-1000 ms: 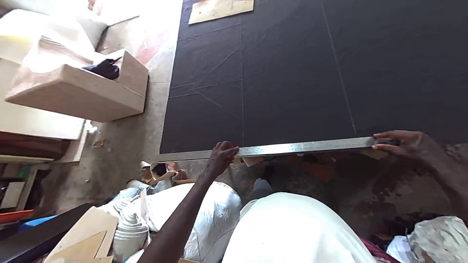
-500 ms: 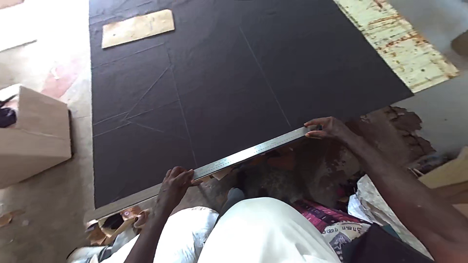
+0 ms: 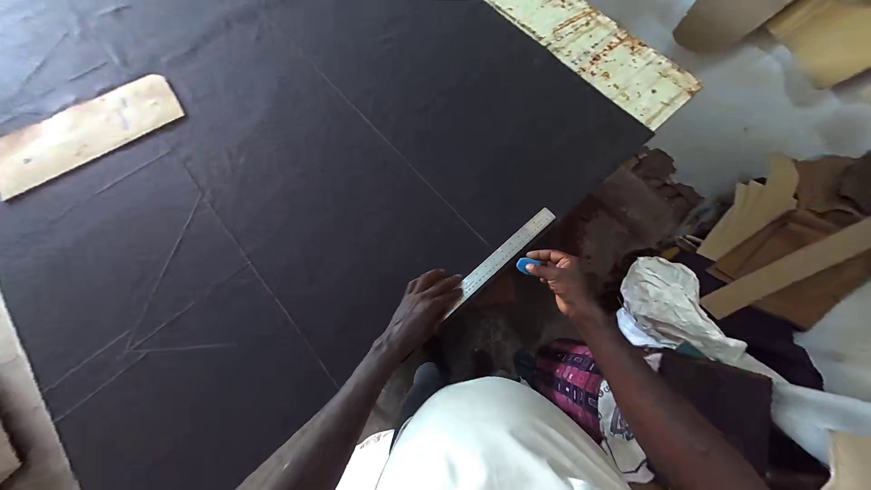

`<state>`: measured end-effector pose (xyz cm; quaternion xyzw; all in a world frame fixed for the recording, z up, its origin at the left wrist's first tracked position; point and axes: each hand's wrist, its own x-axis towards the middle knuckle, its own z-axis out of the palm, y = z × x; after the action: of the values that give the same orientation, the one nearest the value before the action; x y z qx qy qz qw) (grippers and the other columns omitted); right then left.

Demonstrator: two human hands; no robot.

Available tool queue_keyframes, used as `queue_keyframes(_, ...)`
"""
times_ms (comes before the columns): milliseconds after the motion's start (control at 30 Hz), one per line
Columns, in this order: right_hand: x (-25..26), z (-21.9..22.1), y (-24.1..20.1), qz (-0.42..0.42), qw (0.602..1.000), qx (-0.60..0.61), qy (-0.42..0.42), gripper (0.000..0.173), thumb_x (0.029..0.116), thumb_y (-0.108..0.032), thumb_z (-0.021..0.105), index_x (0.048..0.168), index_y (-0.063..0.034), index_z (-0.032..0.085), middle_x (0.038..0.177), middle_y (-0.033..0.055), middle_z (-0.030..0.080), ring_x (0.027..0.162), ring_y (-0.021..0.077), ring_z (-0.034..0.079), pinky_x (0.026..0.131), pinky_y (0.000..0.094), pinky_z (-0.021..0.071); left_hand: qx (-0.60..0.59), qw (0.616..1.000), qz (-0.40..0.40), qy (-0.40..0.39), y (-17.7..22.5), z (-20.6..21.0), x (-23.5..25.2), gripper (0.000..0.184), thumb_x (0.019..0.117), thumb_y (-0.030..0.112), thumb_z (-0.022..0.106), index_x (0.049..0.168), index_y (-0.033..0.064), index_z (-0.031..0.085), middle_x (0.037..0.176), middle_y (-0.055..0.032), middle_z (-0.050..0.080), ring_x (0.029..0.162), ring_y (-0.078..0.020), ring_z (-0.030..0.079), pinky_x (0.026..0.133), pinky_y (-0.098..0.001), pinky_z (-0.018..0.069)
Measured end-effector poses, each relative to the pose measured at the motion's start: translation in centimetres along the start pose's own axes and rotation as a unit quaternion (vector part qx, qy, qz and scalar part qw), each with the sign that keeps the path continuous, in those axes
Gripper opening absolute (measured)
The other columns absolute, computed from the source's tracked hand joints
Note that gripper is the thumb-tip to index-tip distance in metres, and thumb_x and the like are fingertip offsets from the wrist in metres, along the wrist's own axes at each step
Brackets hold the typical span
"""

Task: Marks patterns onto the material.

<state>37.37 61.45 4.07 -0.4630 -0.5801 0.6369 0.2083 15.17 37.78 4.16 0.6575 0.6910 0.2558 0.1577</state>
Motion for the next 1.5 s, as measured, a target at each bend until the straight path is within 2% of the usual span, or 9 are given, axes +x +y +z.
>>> queue_keyframes(167,-0.6,3.2,-0.1,0.017,0.994,0.008,0.111,0.028,0.0868,-0.004,0.078,0.111,0.0013,0.064,0.092,0.0142,0.071,0.076,0.0218,0.071,0.071,0.0379,0.0625,0.023,0.986,0.141,-0.087,-2.6,1.2,7.7,0.029,0.0992,0.013,0.057,0.121,0.0216,0.075,0.142,0.0063,0.063,0.141,-0.0253,0.046,0.114,-0.0527,0.0377)
queue_keyframes(400,-1.0,6.6,-0.6,0.059,0.976,0.029,0.205,0.043,0.0885,0.001,0.075,0.126,0.0024,0.055,0.095,0.0183,0.070,0.073,0.0260,0.074,0.065,0.0393,0.0655,0.048,0.974,0.176,-0.132,-4.1,0.9,9.5,0.025,0.1030,0.028,0.056,0.118,0.0244,0.075,0.139,0.0087,0.063,0.134,-0.0231,0.050,0.113,-0.0514,0.0348)
queue_keyframes(533,-1.0,7.7,-1.2,0.091,0.970,-0.003,0.225,0.035,0.0900,-0.002,0.075,0.121,0.0024,0.061,0.095,0.0180,0.071,0.072,0.0250,0.074,0.064,0.0387,0.0655,0.078,0.963,0.189,-0.175,-3.8,0.2,10.1,0.024,0.0989,0.029,0.064,0.121,0.0227,0.073,0.141,0.0048,0.061,0.134,-0.0274,0.049,0.112,-0.0543,0.0354)
queue_keyframes(767,-1.0,9.0,-1.9,0.113,0.962,-0.080,0.234,0.029,0.0905,-0.005,0.072,0.117,0.0016,0.062,0.090,0.0167,0.071,0.063,0.0228,0.072,0.058,0.0370,0.0643,0.136,0.926,0.204,-0.286,-3.3,-1.7,10.7,0.063,0.0863,0.040,0.081,0.143,0.0231,0.060,0.157,0.0004,0.046,0.145,-0.0365,0.037,0.119,-0.0641,0.0242)
queue_keyframes(967,-6.7,13.2,-0.8,0.127,0.973,-0.112,0.158,0.030,0.0938,-0.013,0.070,0.119,0.0016,0.062,0.083,0.0154,0.072,0.060,0.0244,0.071,0.055,0.0400,0.0630,0.159,0.923,0.199,-0.288,-3.0,-1.4,10.5,0.065,0.0845,0.041,0.083,0.143,0.0238,0.059,0.158,0.0017,0.045,0.145,-0.0364,0.036,0.119,-0.0666,0.0230)
queue_keyframes(1200,-17.1,19.5,2.7,0.185,0.977,-0.030,-0.098,0.025,0.0968,-0.015,0.069,0.118,-0.0029,0.065,0.090,0.0144,0.072,0.065,0.0223,0.071,0.060,0.0363,0.0616,0.187,0.918,0.205,-0.284,-2.6,-1.2,10.1,0.063,0.0872,0.039,0.081,0.144,0.0221,0.059,0.160,0.0014,0.043,0.145,-0.0358,0.037,0.117,-0.0657,0.0269)
queue_keyframes(1300,-18.0,18.0,3.8,0.085,0.996,0.014,-0.019,0.028,0.0993,-0.020,0.067,0.124,-0.0078,0.065,0.095,0.0147,0.073,0.068,0.0232,0.072,0.061,0.0384,0.0628,0.132,0.932,0.224,-0.252,-3.5,-1.3,9.0,0.047,0.0916,0.033,0.077,0.135,0.0203,0.066,0.154,0.0008,0.051,0.146,-0.0342,0.038,0.116,-0.0606,0.0315)
queue_keyframes(1400,-15.6,16.9,2.8,0.058,0.993,0.043,0.094,0.027,0.0977,-0.010,0.068,0.122,0.0004,0.063,0.093,0.0155,0.072,0.069,0.0234,0.072,0.064,0.0391,0.0641,0.073,0.955,0.231,-0.171,-4.6,-1.3,5.2,0.021,0.0991,0.026,0.066,0.117,0.0196,0.075,0.136,0.0031,0.064,0.135,-0.0284,0.049,0.107,-0.0551,0.0415)
queue_keyframes(1500,-13.0,15.9,3.2,0.026,0.990,0.023,0.140,0.030,0.0964,-0.010,0.070,0.123,0.0009,0.062,0.094,0.0161,0.072,0.070,0.0236,0.073,0.064,0.0399,0.0645,0.058,0.969,0.192,-0.143,-4.5,-2.2,-0.5,0.019,0.1010,0.022,0.062,0.113,0.0207,0.076,0.131,0.0044,0.066,0.133,-0.0269,0.050,0.106,-0.0544,0.0426)
